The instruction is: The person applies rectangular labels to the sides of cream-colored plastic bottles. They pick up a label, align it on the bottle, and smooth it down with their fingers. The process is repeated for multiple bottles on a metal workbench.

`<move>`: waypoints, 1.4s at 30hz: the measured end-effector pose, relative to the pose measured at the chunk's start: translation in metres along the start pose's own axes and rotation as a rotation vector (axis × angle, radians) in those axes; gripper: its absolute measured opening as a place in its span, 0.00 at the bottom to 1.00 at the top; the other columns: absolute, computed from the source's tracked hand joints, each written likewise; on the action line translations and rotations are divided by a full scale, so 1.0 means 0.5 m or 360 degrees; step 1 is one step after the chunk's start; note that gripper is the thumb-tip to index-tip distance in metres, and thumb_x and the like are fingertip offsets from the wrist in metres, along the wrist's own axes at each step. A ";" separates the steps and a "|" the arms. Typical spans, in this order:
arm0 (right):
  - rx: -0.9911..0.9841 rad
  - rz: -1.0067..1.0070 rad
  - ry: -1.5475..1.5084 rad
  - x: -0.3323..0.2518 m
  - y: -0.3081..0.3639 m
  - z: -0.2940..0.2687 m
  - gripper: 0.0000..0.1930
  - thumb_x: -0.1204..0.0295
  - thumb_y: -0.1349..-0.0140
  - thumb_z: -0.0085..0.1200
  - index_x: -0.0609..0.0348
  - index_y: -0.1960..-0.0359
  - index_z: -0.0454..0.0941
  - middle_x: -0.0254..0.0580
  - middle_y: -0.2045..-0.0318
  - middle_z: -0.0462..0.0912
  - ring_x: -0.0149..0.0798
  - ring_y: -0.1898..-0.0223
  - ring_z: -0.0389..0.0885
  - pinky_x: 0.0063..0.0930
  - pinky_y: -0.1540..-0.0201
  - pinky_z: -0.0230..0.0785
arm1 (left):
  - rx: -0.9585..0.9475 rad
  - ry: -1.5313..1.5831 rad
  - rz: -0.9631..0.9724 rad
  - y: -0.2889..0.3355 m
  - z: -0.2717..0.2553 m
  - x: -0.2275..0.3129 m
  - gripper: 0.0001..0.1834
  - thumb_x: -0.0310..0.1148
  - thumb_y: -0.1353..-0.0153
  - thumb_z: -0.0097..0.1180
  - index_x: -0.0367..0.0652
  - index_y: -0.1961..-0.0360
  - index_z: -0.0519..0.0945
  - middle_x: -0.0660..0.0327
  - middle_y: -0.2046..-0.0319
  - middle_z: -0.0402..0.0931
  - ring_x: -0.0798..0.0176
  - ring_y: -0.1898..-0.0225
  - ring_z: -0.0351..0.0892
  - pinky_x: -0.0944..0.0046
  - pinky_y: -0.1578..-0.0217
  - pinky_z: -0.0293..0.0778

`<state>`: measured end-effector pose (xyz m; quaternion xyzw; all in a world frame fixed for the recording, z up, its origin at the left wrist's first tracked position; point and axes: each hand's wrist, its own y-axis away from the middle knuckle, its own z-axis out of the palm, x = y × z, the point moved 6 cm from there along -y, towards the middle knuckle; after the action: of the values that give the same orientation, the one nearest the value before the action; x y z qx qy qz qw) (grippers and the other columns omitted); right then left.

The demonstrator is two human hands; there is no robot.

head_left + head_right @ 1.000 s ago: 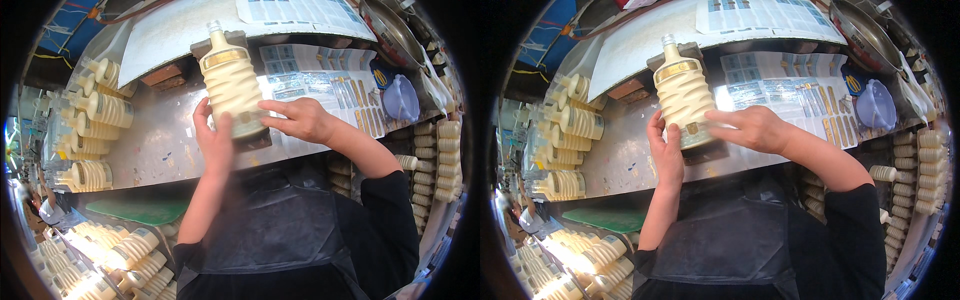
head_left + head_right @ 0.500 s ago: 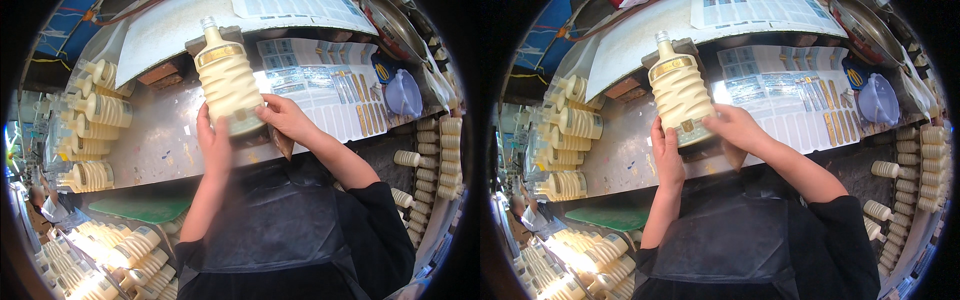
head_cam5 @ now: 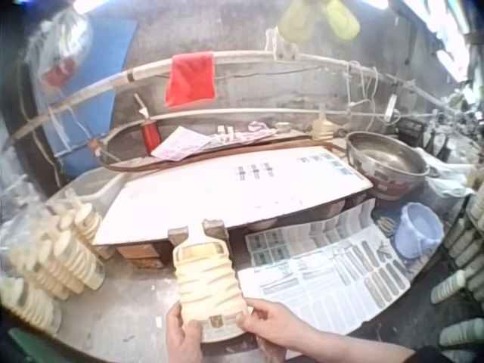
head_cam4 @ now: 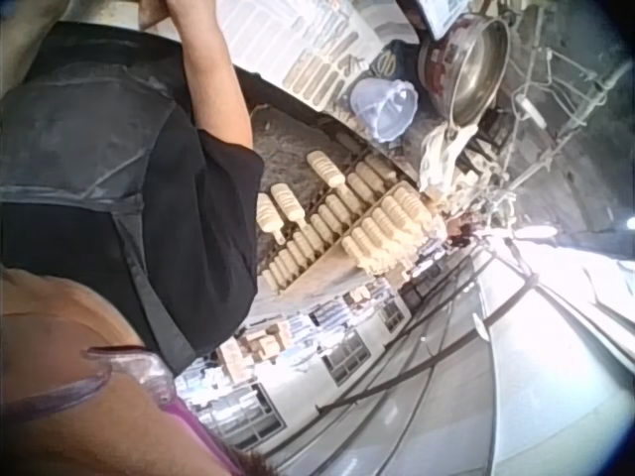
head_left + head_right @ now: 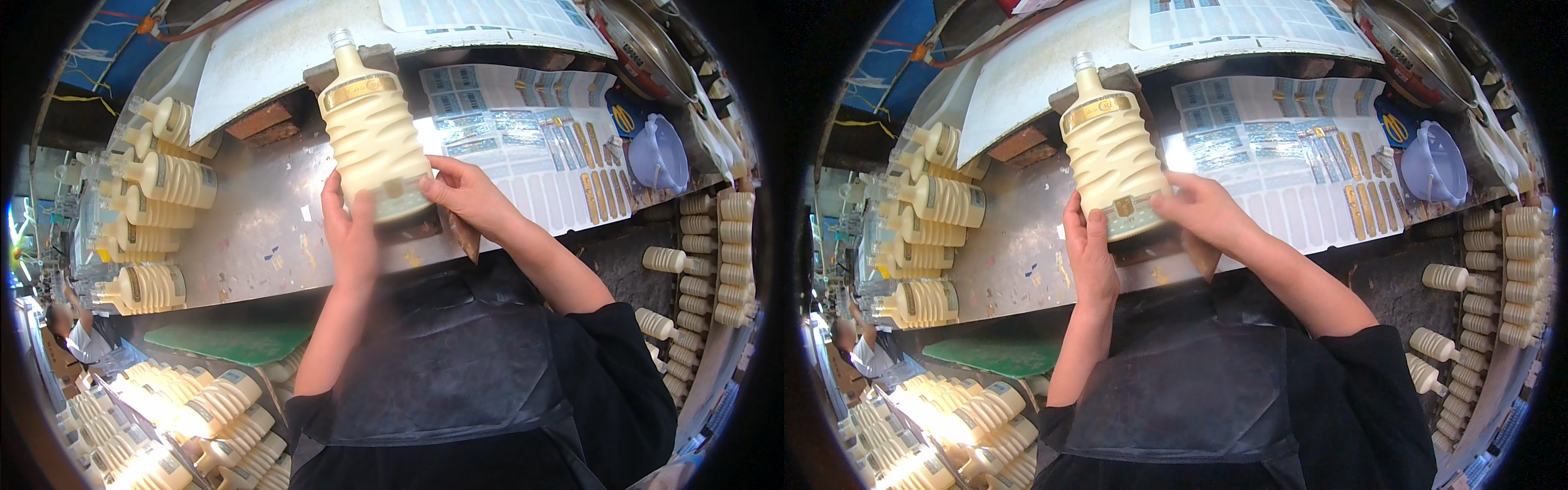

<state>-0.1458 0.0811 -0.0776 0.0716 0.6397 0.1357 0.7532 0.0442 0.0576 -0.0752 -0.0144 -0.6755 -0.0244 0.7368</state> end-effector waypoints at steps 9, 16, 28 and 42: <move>-0.0006 -0.0020 0.0024 -0.001 0.002 0.001 0.27 0.64 0.27 0.58 0.67 0.32 0.71 0.40 0.51 0.84 0.27 0.52 0.80 0.25 0.47 0.73 | -0.0026 0.0119 -0.0023 0.004 0.005 0.006 0.36 0.38 0.28 0.55 0.28 0.27 0.58 0.45 0.30 0.63 0.54 0.30 0.65 0.56 0.31 0.61; -0.0038 0.0039 0.0053 0.004 -0.001 -0.009 0.27 0.62 0.24 0.53 0.66 0.30 0.69 0.40 0.43 0.82 0.29 0.45 0.79 0.26 0.39 0.70 | -0.0017 0.0136 -0.0059 0.006 0.005 0.011 0.34 0.39 0.24 0.50 0.31 0.26 0.56 0.47 0.30 0.63 0.56 0.30 0.64 0.57 0.30 0.59; 0.0124 -0.0109 0.0431 -0.018 0.011 0.002 0.26 0.63 0.26 0.57 0.65 0.32 0.71 0.32 0.62 0.84 0.20 0.64 0.77 0.20 0.59 0.72 | -0.0077 0.0183 -0.0034 0.025 0.014 0.018 0.35 0.33 0.28 0.54 0.35 0.26 0.54 0.49 0.30 0.61 0.56 0.32 0.65 0.57 0.32 0.62; 0.0121 -0.0137 0.0273 -0.033 0.020 0.005 0.25 0.62 0.23 0.51 0.64 0.31 0.71 0.36 0.53 0.84 0.25 0.57 0.78 0.21 0.51 0.72 | -0.0160 0.0100 0.0061 0.027 0.005 0.005 0.48 0.36 0.40 0.68 0.38 0.24 0.55 0.50 0.33 0.63 0.53 0.35 0.69 0.53 0.34 0.67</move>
<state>-0.1468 0.0861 -0.0586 0.0608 0.7089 0.0845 0.6976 0.0428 0.0713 -0.0722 -0.0636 -0.6495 -0.0445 0.7564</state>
